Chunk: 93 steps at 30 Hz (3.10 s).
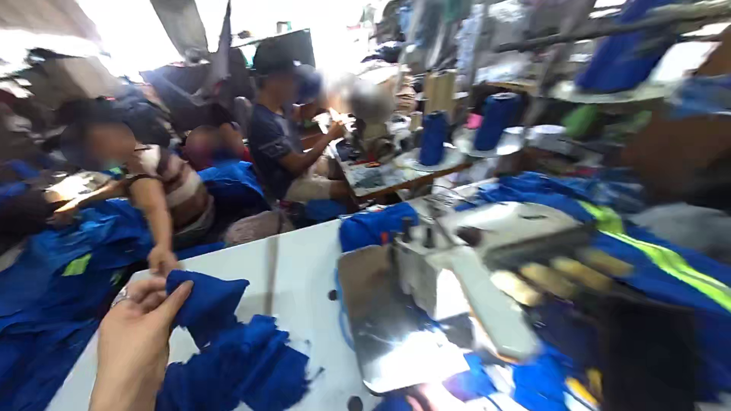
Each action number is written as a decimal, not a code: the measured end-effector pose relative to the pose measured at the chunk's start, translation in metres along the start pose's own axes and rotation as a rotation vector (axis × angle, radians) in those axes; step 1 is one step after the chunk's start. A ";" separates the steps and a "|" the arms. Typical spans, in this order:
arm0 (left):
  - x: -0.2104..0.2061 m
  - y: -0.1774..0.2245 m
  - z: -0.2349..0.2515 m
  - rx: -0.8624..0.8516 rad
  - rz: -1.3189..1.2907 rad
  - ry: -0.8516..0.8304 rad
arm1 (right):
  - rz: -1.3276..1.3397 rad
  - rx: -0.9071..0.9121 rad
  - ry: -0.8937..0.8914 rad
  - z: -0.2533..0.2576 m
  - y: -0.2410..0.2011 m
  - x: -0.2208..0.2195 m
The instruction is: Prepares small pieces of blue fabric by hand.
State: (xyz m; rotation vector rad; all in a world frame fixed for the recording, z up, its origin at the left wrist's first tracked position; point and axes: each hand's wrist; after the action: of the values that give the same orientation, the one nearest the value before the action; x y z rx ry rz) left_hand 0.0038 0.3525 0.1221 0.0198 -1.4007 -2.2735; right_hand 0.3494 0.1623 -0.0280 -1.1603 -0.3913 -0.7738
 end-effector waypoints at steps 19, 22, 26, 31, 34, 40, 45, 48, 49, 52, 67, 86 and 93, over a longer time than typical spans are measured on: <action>-0.155 0.094 -0.162 0.492 -0.353 -0.445 | 0.619 -0.251 0.032 0.002 0.024 0.006; -0.156 0.095 -0.164 0.505 -0.359 -0.433 | 0.778 -0.307 0.002 0.003 0.027 0.013; -0.151 0.093 -0.172 0.452 -0.367 -0.424 | 1.410 -0.469 -0.133 -0.005 0.034 0.023; -0.130 0.116 -0.210 0.248 -0.321 -0.495 | 1.574 -0.533 -0.437 -0.020 0.025 0.072; -0.106 0.105 -0.237 0.121 -0.256 -0.363 | 1.159 -0.561 -0.519 -0.022 0.016 0.081; -0.066 0.058 -0.274 0.446 -0.081 -0.123 | 0.416 -0.552 -0.448 -0.032 0.015 0.053; -0.059 0.039 -0.291 0.540 -0.090 -0.112 | 0.255 -0.589 -0.505 -0.030 0.008 0.051; -0.054 0.032 -0.292 0.543 -0.101 -0.190 | 0.242 -0.546 -0.508 -0.030 0.005 0.051; -0.052 0.032 -0.291 0.529 -0.085 -0.241 | 0.272 -0.509 -0.515 -0.031 0.004 0.052; -0.052 0.041 -0.285 0.421 0.029 -0.334 | 0.446 -0.242 -0.521 -0.038 0.005 0.054; -0.122 0.073 -0.266 0.378 -0.150 -0.582 | 1.413 -0.854 -0.342 -0.016 0.010 0.109; -0.155 0.110 -0.237 0.867 -0.861 -0.468 | 1.606 -1.112 -0.167 0.032 -0.004 0.131; -0.154 0.105 -0.240 0.925 -0.961 -0.463 | 1.621 -1.084 -0.106 0.026 -0.011 0.129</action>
State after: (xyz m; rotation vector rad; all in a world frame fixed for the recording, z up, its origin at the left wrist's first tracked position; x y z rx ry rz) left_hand 0.2408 0.1718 0.0610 0.6043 -3.0915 -2.0347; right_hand 0.4330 0.1406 0.0725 -1.9655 0.9917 0.6505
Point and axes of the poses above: each hand's wrist, its own z-axis towards the middle knuckle, its own x-axis out of the back of the hand, y = z × x, and after that the axes turned 8 degrees about -x, right-handed
